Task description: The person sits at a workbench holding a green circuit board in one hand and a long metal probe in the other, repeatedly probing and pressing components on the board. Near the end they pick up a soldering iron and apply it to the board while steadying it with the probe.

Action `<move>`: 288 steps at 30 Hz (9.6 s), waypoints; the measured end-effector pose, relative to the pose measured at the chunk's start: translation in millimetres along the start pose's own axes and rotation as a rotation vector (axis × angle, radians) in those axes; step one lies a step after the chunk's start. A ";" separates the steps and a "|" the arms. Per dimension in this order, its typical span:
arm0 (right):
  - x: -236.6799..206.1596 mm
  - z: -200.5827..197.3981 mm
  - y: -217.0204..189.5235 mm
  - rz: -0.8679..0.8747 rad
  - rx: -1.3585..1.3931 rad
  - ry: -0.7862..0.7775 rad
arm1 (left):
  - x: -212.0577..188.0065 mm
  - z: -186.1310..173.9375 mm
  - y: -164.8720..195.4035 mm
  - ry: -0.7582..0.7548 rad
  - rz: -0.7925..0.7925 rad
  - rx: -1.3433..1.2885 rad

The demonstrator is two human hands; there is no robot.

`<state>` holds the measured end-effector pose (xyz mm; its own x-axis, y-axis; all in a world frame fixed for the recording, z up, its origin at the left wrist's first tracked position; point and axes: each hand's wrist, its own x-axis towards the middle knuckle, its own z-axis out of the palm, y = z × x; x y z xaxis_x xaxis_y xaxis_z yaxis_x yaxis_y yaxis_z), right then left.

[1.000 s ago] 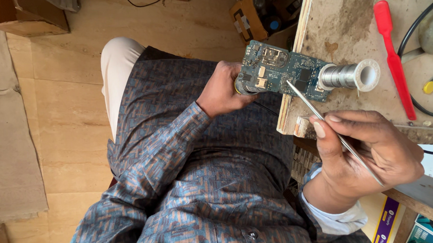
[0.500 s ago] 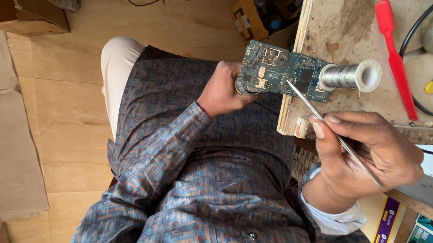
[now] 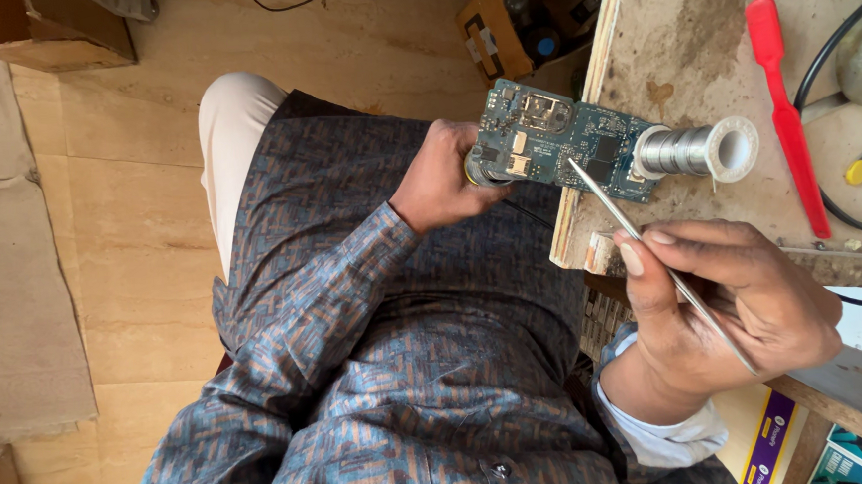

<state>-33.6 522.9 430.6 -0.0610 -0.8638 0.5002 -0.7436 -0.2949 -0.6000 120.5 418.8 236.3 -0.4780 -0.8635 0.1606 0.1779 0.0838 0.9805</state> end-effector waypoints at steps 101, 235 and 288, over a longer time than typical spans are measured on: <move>-50.5 37.5 70.6 0.032 0.098 -0.029 | -10.3 15.2 -97.8 -0.031 0.034 -0.010; -33.0 33.3 52.4 -0.429 -0.218 -0.086 | 18.9 7.3 -58.3 -0.001 0.042 -0.028; -4.7 20.5 26.1 -0.456 -0.193 -0.135 | 28.1 -7.3 -20.7 -0.044 0.114 -0.019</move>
<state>-39.1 510.9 399.8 0.3756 -0.7137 0.5913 -0.7849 -0.5842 -0.2065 109.6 389.1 219.7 -0.4909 -0.8263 0.2760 0.2496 0.1701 0.9533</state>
